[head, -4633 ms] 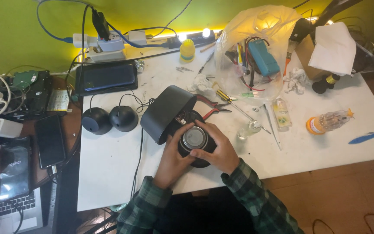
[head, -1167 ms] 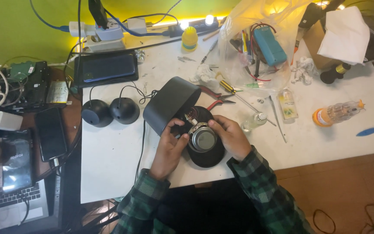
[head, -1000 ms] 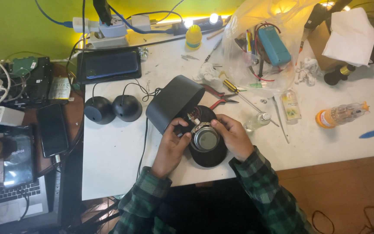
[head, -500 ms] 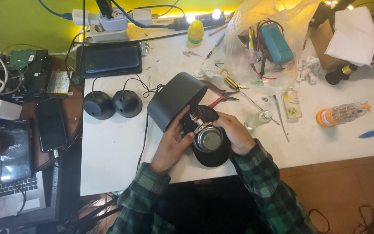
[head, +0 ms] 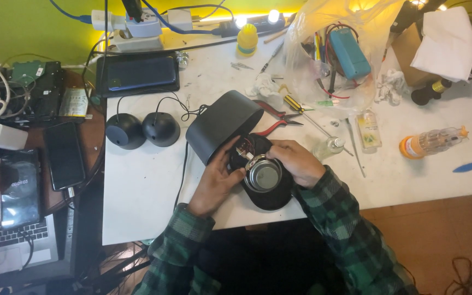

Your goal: The person holds a disassembled speaker driver and applies a white paste from a tube onto the central metal component. They squeeze the tube to dispense the substance and use their finger to spread it across the surface.

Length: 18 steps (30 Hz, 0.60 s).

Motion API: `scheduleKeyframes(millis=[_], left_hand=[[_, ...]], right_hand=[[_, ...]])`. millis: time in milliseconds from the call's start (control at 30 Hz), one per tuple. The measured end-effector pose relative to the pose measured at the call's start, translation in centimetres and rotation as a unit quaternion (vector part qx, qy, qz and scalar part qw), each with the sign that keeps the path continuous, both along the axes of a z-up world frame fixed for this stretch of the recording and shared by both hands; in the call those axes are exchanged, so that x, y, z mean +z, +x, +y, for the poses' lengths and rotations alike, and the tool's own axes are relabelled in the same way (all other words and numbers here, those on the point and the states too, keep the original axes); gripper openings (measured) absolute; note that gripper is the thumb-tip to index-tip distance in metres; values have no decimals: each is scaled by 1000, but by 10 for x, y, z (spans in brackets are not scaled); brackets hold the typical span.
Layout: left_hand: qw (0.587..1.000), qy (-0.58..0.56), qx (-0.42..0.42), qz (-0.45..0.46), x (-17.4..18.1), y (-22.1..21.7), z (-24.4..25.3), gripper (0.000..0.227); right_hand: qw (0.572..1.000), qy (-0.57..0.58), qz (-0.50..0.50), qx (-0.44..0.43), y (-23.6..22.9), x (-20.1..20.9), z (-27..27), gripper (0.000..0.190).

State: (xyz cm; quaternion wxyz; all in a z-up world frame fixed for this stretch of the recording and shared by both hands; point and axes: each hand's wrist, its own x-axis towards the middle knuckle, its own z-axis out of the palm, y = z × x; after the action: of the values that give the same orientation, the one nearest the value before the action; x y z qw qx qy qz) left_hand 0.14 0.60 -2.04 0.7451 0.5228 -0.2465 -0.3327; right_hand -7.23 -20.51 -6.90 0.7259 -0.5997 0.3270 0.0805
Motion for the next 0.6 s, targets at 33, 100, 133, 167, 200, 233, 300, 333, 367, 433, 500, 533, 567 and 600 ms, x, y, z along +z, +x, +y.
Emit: scheduleKeyframes(millis=[33, 100, 133, 167, 200, 233, 300, 333, 367, 433, 500, 533, 567, 600], left_hand=[[1000, 0, 0, 0, -1, 1, 0, 76], [1000, 3, -2, 2, -3, 3, -1, 74], [1000, 2, -2, 2, 0, 3, 0, 74], [1000, 6, -2, 17, 3, 2, 1, 74], [999, 10, -2, 31, 6, 2, 1, 73], [999, 6, -3, 31, 4, 3, 0, 73], [999, -2, 7, 43, 0, 5, 1, 75], [999, -2, 6, 44, -7, 5, 0, 75], [998, 11, 16, 55, -12, 7, 0, 78], [997, 22, 26, 65, -17, 8, -1, 81], [996, 39, 29, 68, -16, 6, -2, 83], [997, 39, 28, 67, -10, 4, -2, 83], [995, 60, 32, 71, -3, 3, -2, 83], [993, 81, 35, 75, 4, 3, -2, 83]], right_hand=[[1000, 0, 0, 0, 0, 2, 0, 31], [1000, -12, -5, -6, -2, 5, 0, 37], [1000, -13, -5, -6, -2, 13, 6, 37], [999, 19, -37, -14, -3, 21, 12, 43], [996, 51, -70, -22, -3, 30, 17, 50], [996, 47, -70, -22, -5, 34, 20, 50], [981, 78, -175, -29, -12, 41, 26, 64], [981, 78, -174, -30, -16, 25, 22, 64], [972, 51, -226, -50, -18, 9, 19, 65], [958, 25, -277, -69, -21, 1, 20, 67], [936, -116, -329, -43, -24, 15, 29, 65], [936, -117, -329, -43, -28, 23, 31, 65], [929, -185, -320, -23, -29, 31, 33, 66], [917, -252, -309, -3, -30, 40, 35, 68]])
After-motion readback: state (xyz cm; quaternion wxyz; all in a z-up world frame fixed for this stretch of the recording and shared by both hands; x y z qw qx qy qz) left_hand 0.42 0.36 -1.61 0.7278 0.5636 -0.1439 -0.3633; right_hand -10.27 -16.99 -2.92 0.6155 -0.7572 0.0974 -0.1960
